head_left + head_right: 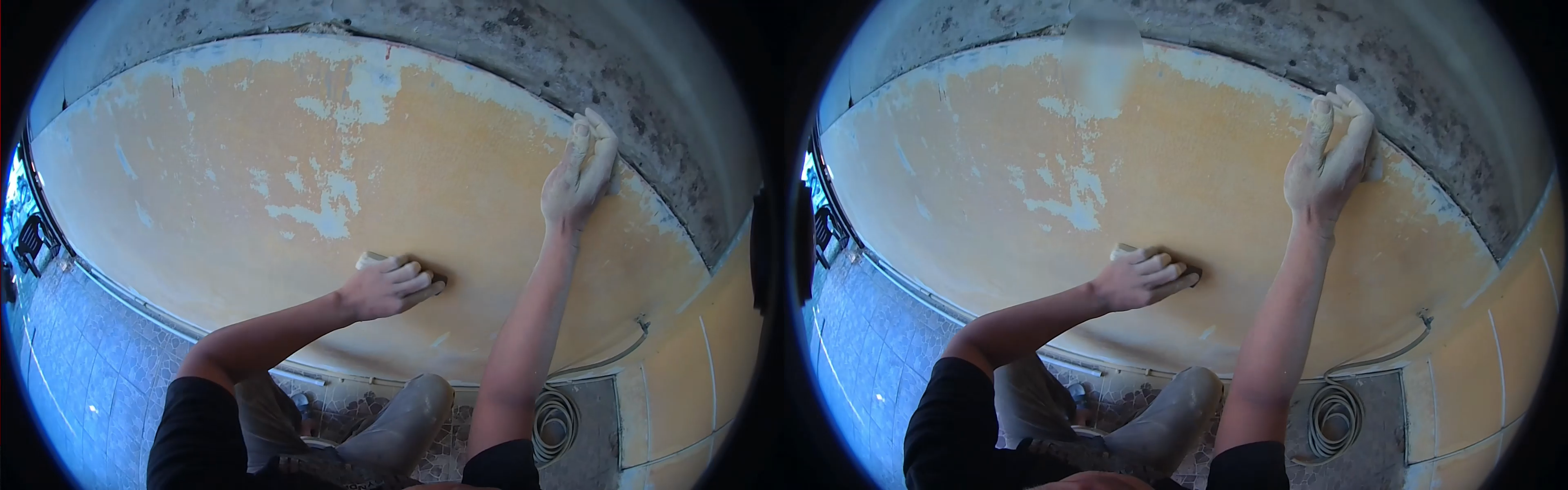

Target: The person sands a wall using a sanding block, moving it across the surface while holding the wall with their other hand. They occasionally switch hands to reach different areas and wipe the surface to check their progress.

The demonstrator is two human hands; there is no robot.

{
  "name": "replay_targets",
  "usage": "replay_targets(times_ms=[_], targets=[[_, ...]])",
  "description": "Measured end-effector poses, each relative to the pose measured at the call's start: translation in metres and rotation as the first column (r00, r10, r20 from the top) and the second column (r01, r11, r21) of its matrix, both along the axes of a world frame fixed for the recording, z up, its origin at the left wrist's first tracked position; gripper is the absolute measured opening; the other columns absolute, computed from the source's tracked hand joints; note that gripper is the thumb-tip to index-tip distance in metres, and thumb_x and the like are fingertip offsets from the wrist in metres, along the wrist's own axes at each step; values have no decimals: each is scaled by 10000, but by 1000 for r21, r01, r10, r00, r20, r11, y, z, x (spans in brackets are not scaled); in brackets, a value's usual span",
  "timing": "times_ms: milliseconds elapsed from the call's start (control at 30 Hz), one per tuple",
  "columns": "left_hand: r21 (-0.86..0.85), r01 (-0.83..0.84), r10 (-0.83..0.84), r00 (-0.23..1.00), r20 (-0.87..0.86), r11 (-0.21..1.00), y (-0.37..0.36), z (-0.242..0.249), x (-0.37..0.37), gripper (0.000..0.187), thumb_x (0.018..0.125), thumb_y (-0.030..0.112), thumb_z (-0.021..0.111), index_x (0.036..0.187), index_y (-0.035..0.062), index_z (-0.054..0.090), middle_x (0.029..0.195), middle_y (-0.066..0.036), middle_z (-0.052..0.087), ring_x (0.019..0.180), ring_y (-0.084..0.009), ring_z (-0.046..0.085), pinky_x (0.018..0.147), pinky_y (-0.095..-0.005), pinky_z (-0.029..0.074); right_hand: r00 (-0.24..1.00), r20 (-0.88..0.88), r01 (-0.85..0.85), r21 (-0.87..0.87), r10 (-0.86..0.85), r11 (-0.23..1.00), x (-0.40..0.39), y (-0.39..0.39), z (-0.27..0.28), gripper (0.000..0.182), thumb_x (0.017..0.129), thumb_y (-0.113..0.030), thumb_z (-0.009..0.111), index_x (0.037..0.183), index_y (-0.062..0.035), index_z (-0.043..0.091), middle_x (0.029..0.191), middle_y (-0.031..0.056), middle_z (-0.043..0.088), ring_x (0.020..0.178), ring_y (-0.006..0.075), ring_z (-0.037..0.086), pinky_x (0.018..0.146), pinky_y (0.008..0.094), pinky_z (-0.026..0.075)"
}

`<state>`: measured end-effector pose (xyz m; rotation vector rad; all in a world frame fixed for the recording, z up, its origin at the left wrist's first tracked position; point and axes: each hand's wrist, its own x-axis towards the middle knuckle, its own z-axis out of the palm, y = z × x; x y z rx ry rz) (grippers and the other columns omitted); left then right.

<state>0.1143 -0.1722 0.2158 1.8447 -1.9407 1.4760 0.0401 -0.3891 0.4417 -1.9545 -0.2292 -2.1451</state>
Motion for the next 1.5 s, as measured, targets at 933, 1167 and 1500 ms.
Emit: replay_targets(times_ms=[933,1167,1500], targets=[[-826,-253,-41,948,-315,504,9,193,5,483,788,94,747,1268,151,739,1117,-51,652,1001,-225,550,883,-396,376,992,65,-114,113,107,987,10,15,-4,328,1068,-251,507,1217,38,549,1148,168,607,1095,290,569,995,426,430],[-174,-105,61,968,-245,979,-1,29,-23,550,872,180,556,1413,262,615,1143,19,588,1084,-183,550,935,-390,448,994,43,-99,34,98,994,9,11,-4,303,1064,-220,505,1200,47,552,1137,176,619,1095,301,574,979,430,439],[-685,-211,105,975,-194,697,-4,156,0,549,808,211,729,1353,262,685,1104,50,647,972,-187,545,794,-374,381,982,89,-167,26,164,986,14,8,-3,323,1100,-231,464,1186,68,553,1127,193,636,1029,266,653,897,365,555]])
